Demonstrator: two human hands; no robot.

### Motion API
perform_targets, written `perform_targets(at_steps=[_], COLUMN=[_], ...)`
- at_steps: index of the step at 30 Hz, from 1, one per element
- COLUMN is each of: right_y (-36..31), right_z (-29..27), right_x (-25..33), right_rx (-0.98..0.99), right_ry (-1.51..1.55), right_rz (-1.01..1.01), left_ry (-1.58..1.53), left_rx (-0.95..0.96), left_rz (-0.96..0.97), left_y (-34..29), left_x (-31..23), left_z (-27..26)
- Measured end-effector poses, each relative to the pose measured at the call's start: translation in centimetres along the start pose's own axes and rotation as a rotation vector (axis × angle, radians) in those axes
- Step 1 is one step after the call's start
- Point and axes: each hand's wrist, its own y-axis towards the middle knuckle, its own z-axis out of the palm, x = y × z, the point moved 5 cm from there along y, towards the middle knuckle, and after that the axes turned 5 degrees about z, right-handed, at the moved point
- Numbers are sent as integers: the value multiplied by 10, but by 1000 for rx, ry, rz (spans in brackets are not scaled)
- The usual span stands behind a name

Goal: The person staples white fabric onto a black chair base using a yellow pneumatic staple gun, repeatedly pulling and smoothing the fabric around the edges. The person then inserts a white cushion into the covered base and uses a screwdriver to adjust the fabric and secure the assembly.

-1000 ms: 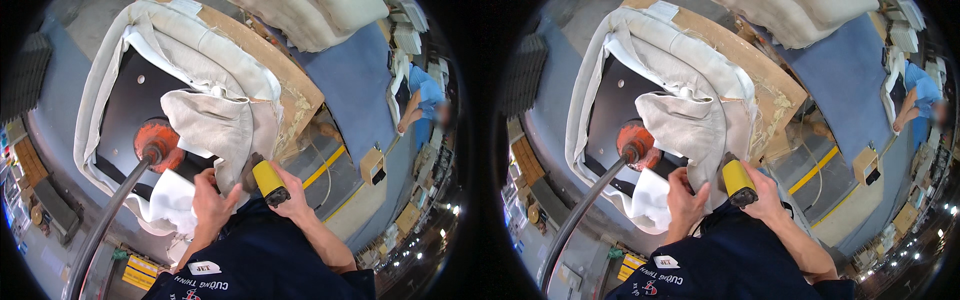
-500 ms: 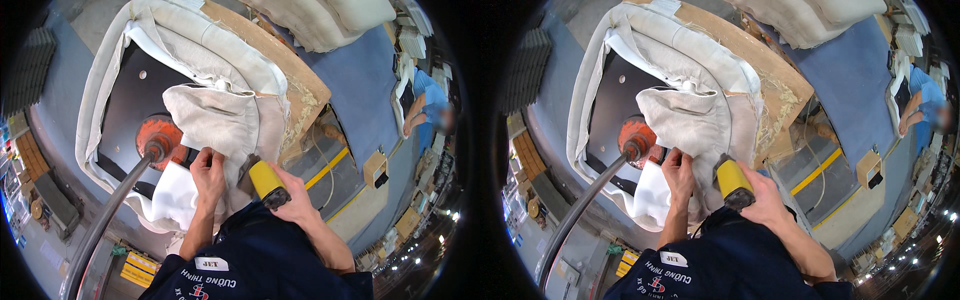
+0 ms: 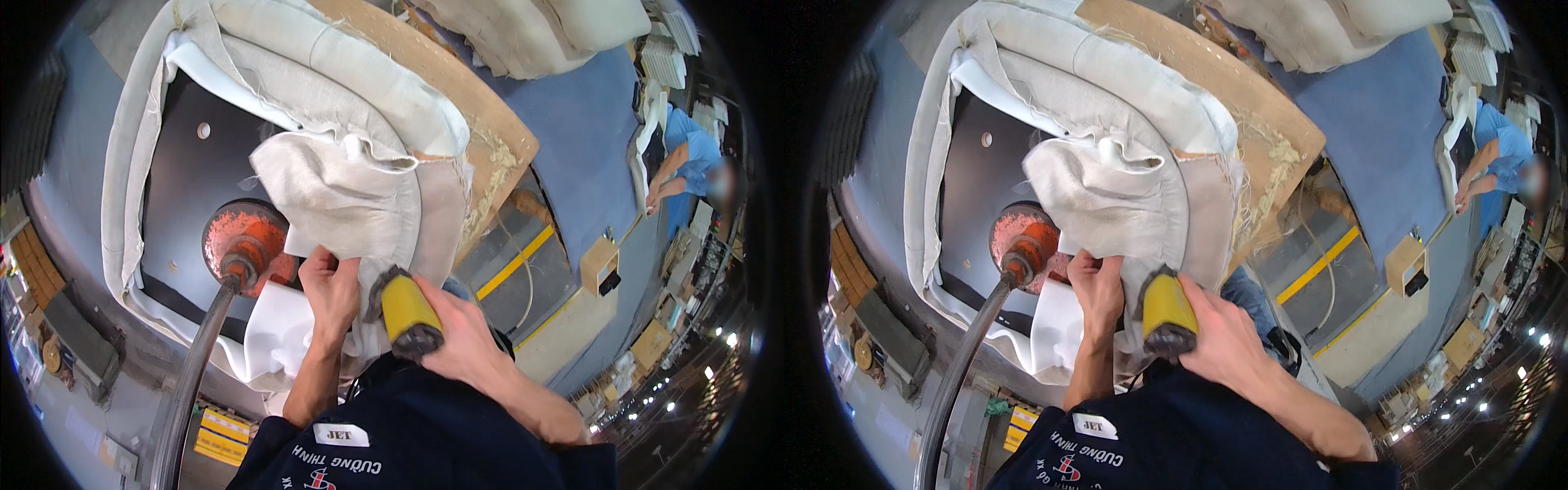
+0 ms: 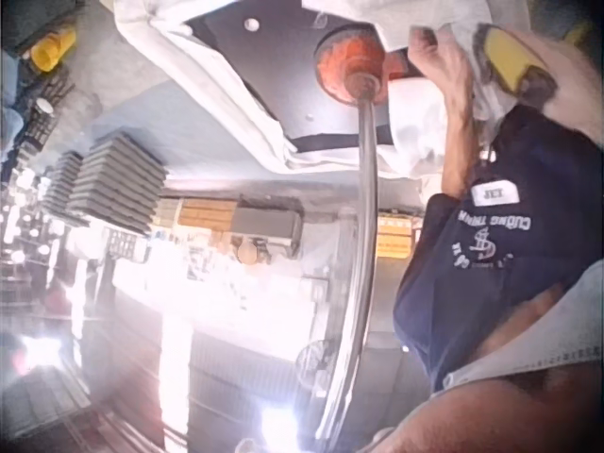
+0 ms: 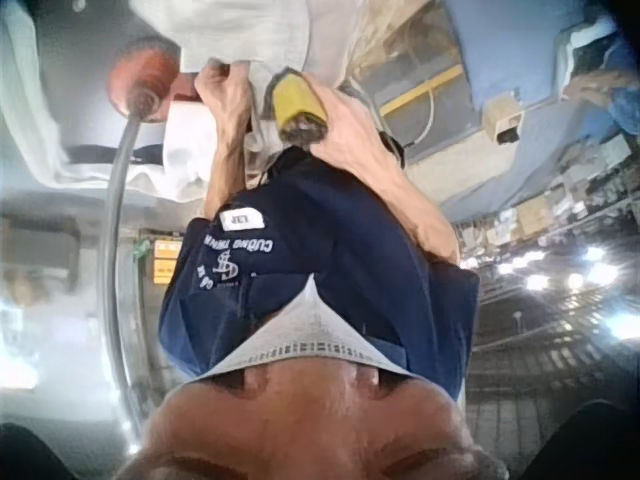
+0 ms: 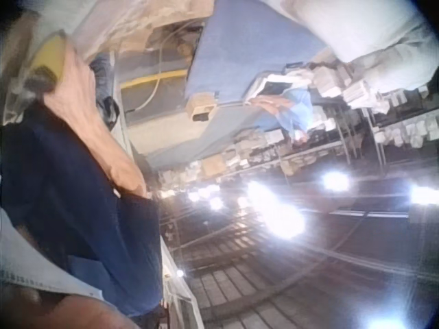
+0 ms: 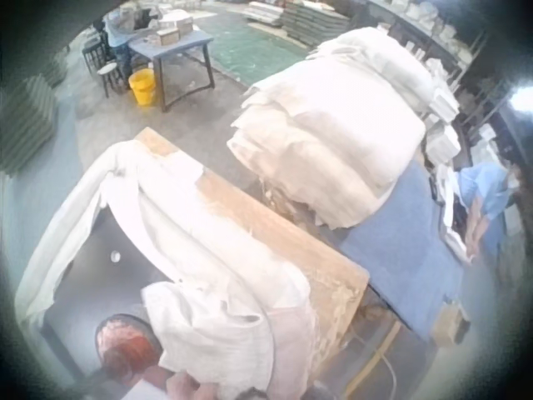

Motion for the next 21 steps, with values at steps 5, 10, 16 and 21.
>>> perform_targets(at_steps=[5,10,16,21], right_y=[5,7,11,-6], right_z=[-1,10,16,12], right_x=[3,-1,2,-17], right_rx=[14,31,44,-16], right_ry=[2,-6,-19,-11], right_rz=[28,3,2,-93], left_ry=[42,-6,111,153], left_rx=[27,27,85,101], left_rz=[-28,-23,-4,150], left_y=[7,18,26,33], left_x=[-10,-13,-8,-4], left_z=[0,8,1,-5])
